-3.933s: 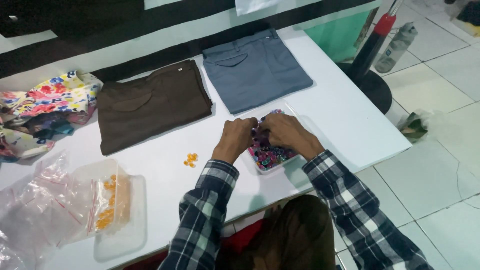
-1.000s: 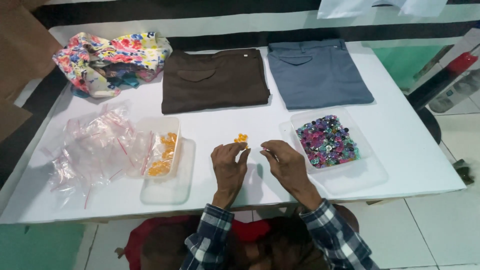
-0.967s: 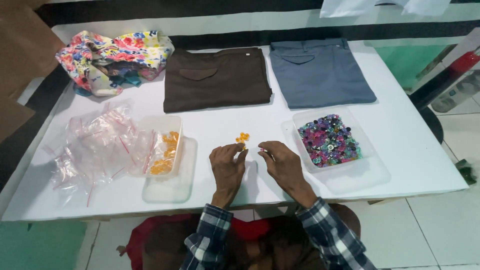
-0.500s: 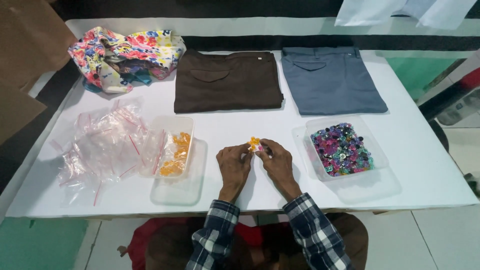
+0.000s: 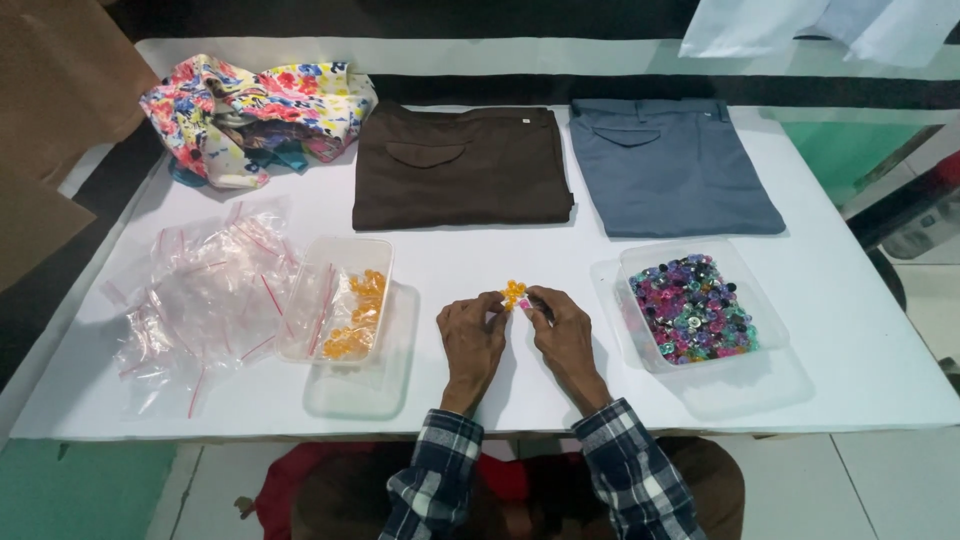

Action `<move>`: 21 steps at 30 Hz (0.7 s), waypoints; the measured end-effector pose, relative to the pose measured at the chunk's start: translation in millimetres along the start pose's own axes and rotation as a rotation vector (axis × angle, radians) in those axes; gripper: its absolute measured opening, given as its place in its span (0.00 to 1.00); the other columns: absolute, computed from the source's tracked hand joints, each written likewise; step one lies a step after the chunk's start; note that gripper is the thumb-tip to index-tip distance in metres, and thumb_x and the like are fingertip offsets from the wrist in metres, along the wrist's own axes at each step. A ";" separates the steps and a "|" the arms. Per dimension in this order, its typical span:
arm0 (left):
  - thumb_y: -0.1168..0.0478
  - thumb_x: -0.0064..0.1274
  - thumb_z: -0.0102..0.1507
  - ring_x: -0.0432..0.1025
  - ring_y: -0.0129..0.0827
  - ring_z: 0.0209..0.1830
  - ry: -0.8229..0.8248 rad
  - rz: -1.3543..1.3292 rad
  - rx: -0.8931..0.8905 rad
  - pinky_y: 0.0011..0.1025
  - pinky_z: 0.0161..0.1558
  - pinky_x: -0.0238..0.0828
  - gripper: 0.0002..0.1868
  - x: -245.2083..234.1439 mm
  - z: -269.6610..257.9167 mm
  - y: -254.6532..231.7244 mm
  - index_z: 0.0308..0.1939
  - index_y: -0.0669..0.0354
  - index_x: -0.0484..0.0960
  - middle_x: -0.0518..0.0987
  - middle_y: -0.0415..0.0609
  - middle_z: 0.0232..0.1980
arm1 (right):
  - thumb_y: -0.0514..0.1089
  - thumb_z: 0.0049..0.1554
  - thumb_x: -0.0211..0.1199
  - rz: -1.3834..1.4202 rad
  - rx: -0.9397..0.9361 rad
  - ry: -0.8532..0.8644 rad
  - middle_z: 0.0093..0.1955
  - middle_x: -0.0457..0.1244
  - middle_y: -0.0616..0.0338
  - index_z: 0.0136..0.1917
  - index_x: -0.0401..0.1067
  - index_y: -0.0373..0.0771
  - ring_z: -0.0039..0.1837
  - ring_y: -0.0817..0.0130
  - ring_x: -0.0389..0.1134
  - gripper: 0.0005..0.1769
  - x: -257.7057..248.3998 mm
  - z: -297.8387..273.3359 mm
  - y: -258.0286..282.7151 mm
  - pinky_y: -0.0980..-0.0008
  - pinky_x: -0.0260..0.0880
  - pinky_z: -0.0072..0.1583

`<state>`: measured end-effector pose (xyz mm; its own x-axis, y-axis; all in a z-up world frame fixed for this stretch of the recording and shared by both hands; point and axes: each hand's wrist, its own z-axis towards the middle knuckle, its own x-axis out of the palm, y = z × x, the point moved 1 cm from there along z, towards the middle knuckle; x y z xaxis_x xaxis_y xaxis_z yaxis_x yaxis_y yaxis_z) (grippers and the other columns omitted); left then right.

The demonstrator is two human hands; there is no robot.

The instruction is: Picking small yellow beads from a container and placing them into small plastic bags.

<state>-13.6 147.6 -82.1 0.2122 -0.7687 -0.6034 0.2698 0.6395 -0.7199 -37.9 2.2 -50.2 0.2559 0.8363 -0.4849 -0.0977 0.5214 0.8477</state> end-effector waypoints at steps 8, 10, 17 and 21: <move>0.61 0.60 0.62 0.76 0.32 0.52 0.011 0.060 0.015 0.41 0.65 0.58 0.10 3.9 1.2 3.2 0.47 0.43 0.84 0.85 0.38 0.41 | 0.41 0.61 0.63 -0.120 -0.070 0.017 0.53 0.69 0.53 0.57 0.78 0.41 0.57 0.57 0.72 0.11 10.8 8.5 -23.3 0.63 0.75 0.59; 0.60 0.60 0.62 0.75 0.32 0.52 0.009 0.060 0.025 0.41 0.65 0.58 0.11 1.5 -2.8 1.3 0.48 0.44 0.84 0.85 0.38 0.41 | 0.41 0.61 0.63 -0.134 -0.103 0.007 0.52 0.69 0.53 0.56 0.78 0.40 0.56 0.56 0.72 0.10 12.0 6.6 -27.3 0.62 0.75 0.57; 0.61 0.56 0.65 0.76 0.39 0.54 -0.036 -0.072 0.051 0.44 0.64 0.63 0.12 -6.3 -13.8 -21.2 0.53 0.50 0.80 0.84 0.46 0.49 | 0.39 0.61 0.63 -0.058 -0.148 -0.077 0.50 0.70 0.51 0.53 0.78 0.37 0.52 0.55 0.74 0.08 5.5 -2.0 -16.1 0.62 0.78 0.52; 0.66 0.57 0.63 0.76 0.46 0.55 -0.100 -0.198 0.220 0.44 0.55 0.72 0.12 -8.0 -20.5 -58.2 0.52 0.53 0.81 0.82 0.48 0.50 | 0.39 0.62 0.60 -0.014 -0.188 -0.174 0.51 0.69 0.50 0.55 0.77 0.36 0.52 0.53 0.75 0.09 -8.6 -15.5 -16.3 0.63 0.79 0.50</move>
<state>-50.2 116.8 -42.3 0.2232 -0.8823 -0.4144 0.5093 0.4681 -0.7221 -53.4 -10.9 -63.1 0.4189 0.7955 -0.4379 -0.2660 0.5685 0.7785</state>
